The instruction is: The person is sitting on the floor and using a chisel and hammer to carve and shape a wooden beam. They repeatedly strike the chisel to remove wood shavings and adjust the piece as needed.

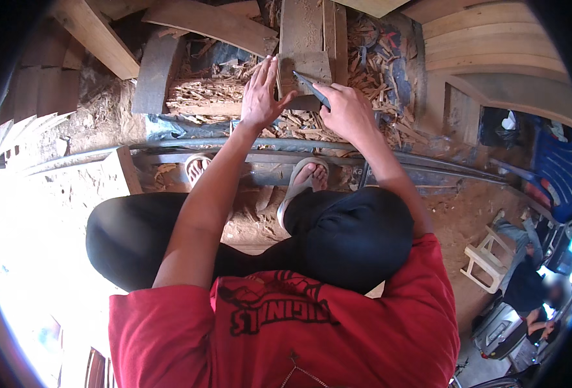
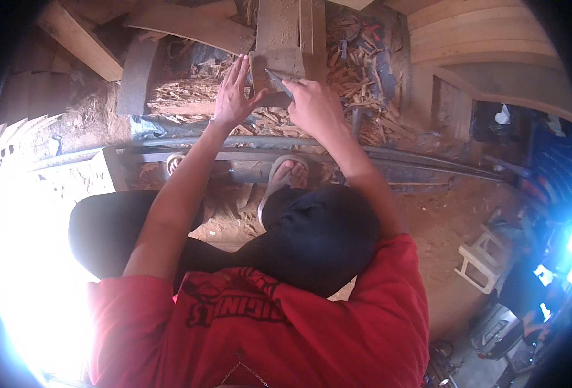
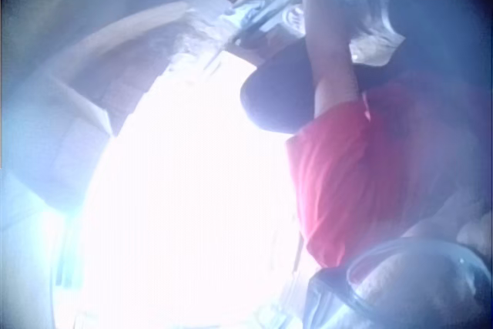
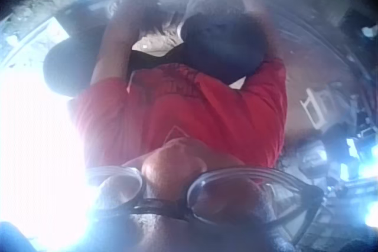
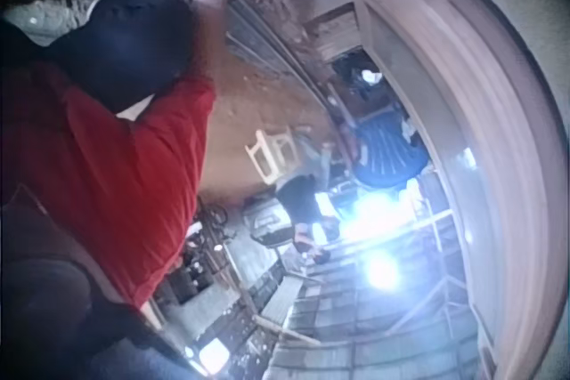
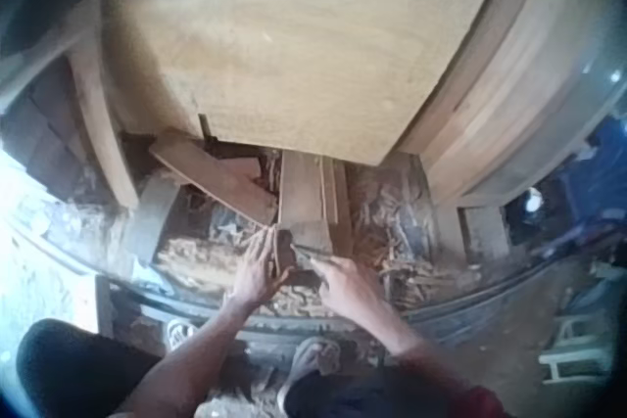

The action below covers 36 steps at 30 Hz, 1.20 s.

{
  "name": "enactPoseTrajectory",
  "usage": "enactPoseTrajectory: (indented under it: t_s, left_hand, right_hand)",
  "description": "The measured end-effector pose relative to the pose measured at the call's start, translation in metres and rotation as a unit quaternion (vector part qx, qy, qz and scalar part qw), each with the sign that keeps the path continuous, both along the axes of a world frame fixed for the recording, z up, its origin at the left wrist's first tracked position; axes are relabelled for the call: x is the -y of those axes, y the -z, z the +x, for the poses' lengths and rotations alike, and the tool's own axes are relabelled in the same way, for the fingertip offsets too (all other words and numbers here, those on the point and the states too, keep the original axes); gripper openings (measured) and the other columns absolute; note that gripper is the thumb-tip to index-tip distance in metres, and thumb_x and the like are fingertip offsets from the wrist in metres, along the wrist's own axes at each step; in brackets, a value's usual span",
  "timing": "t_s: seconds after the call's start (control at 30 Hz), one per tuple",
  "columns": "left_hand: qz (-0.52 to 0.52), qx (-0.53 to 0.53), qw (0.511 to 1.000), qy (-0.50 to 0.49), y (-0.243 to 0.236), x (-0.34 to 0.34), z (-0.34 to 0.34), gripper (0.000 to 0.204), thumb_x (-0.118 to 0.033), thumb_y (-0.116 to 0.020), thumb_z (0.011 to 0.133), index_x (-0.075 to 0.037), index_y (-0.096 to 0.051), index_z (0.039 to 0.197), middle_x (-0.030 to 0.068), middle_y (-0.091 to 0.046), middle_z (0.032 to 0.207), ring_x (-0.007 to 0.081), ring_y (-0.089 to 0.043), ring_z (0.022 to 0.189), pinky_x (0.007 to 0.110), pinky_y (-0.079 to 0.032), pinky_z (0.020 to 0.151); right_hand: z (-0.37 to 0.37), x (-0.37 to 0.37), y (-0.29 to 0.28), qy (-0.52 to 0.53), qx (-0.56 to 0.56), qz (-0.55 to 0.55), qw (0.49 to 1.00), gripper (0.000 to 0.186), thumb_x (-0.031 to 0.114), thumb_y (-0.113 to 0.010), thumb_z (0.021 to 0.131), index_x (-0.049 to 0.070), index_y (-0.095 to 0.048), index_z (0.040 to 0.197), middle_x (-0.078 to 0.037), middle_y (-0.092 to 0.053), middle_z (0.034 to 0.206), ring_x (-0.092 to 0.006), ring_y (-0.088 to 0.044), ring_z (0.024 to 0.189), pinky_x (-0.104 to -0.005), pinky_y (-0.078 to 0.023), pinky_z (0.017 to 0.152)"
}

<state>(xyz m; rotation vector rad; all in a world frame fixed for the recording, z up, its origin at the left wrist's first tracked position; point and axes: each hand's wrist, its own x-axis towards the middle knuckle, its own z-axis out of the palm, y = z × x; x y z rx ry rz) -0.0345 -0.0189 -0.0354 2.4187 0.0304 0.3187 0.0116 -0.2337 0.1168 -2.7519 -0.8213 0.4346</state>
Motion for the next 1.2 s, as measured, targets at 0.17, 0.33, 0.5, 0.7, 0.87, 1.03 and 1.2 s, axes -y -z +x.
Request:
enactPoseTrajectory:
  t_s: [0.17, 0.33, 0.5, 0.7, 0.87, 1.03, 1.2]
  left_hand:
    - [0.062, -0.005, 0.998, 0.004, -0.002, 0.004, 0.001, 0.098, -0.054, -0.083, 0.095, -0.009, -0.042, 0.172, 0.0130, -0.040, 0.178, 0.0378, -0.038, 0.163, 0.053, -0.037, 0.131]
    - [0.079, -0.064, 0.995, 0.005, -0.001, 0.004, 0.003, 0.101, -0.061, -0.082, 0.094, -0.010, -0.042, 0.172, 0.0094, -0.037, 0.181, 0.0360, -0.032, 0.167, 0.055, -0.031, 0.134]
    - [0.067, -0.050, 0.996, 0.010, 0.000, 0.004, 0.001, 0.103, -0.063, -0.080, 0.095, -0.009, -0.040, 0.173, 0.0148, -0.038, 0.179, 0.0381, -0.029, 0.168, 0.056, -0.028, 0.135]
    - [-0.064, 0.019, 0.997, -0.038, -0.036, 0.004, 0.017, 0.104, -0.057, -0.089, 0.087, -0.005, -0.046, 0.166, 0.0206, -0.045, 0.170, 0.0414, -0.034, 0.164, 0.058, -0.033, 0.132]
    - [-0.239, 0.064, 0.968, 0.048, -0.108, 0.017, 0.050, 0.089, -0.040, -0.093, 0.084, 0.001, -0.051, 0.151, 0.0302, -0.065, 0.143, 0.0435, -0.064, 0.135, 0.053, -0.053, 0.111]
    - [-0.193, 0.049, 0.977, 0.076, -0.161, 0.033, 0.065, 0.049, -0.026, -0.089, 0.089, -0.004, -0.064, 0.124, 0.0191, -0.080, 0.096, 0.0402, -0.080, 0.093, 0.048, -0.063, 0.085]
    - [-0.289, 0.037, 0.956, -0.022, -0.158, 0.043, 0.044, 0.046, -0.021, -0.091, 0.090, -0.006, -0.064, 0.125, 0.0127, -0.079, 0.096, 0.0239, -0.078, 0.090, 0.038, -0.061, 0.085]
  right_hand:
    - [0.020, -0.023, -0.026, -0.006, -0.057, -0.080, 0.995, 0.053, 0.007, -0.070, 0.091, 0.015, -0.077, 0.143, -0.022, -0.081, 0.120, -0.0378, -0.081, 0.100, -0.0523, -0.065, 0.095]
    - [0.075, -0.085, -0.050, -0.077, -0.083, -0.218, 0.969, 0.039, 0.006, -0.067, 0.087, 0.000, -0.082, 0.122, -0.026, -0.082, 0.110, -0.0374, -0.083, 0.094, -0.0501, -0.070, 0.086]
    - [0.115, -0.146, -0.056, -0.053, -0.217, -0.299, 0.928, 0.018, 0.002, -0.062, 0.083, -0.007, -0.076, 0.089, -0.019, -0.072, 0.074, -0.0264, -0.066, 0.055, -0.0430, -0.052, 0.046]
    - [0.128, -0.156, -0.044, -0.011, -0.015, -0.180, 0.984, 0.037, 0.022, -0.078, 0.088, 0.008, -0.083, 0.121, -0.026, -0.079, 0.126, -0.0403, -0.079, 0.116, -0.0511, -0.065, 0.093]
    - [0.119, -0.158, -0.025, 0.109, 0.099, 0.370, 0.917, 0.031, 0.029, -0.077, 0.101, 0.001, -0.079, 0.113, -0.020, -0.081, 0.111, -0.0329, -0.079, 0.105, -0.0440, -0.062, 0.091]
    - [0.110, -0.089, -0.030, 0.184, 0.121, 0.610, 0.761, 0.029, 0.024, -0.071, 0.107, 0.000, -0.072, 0.124, -0.012, -0.079, 0.099, -0.0238, -0.075, 0.091, -0.0395, -0.060, 0.081]
    - [0.039, 0.120, 0.031, 0.369, -0.013, 0.423, 0.827, 0.043, 0.022, -0.072, 0.109, 0.002, -0.066, 0.147, -0.015, -0.072, 0.144, -0.0244, -0.067, 0.137, -0.0378, -0.051, 0.116]
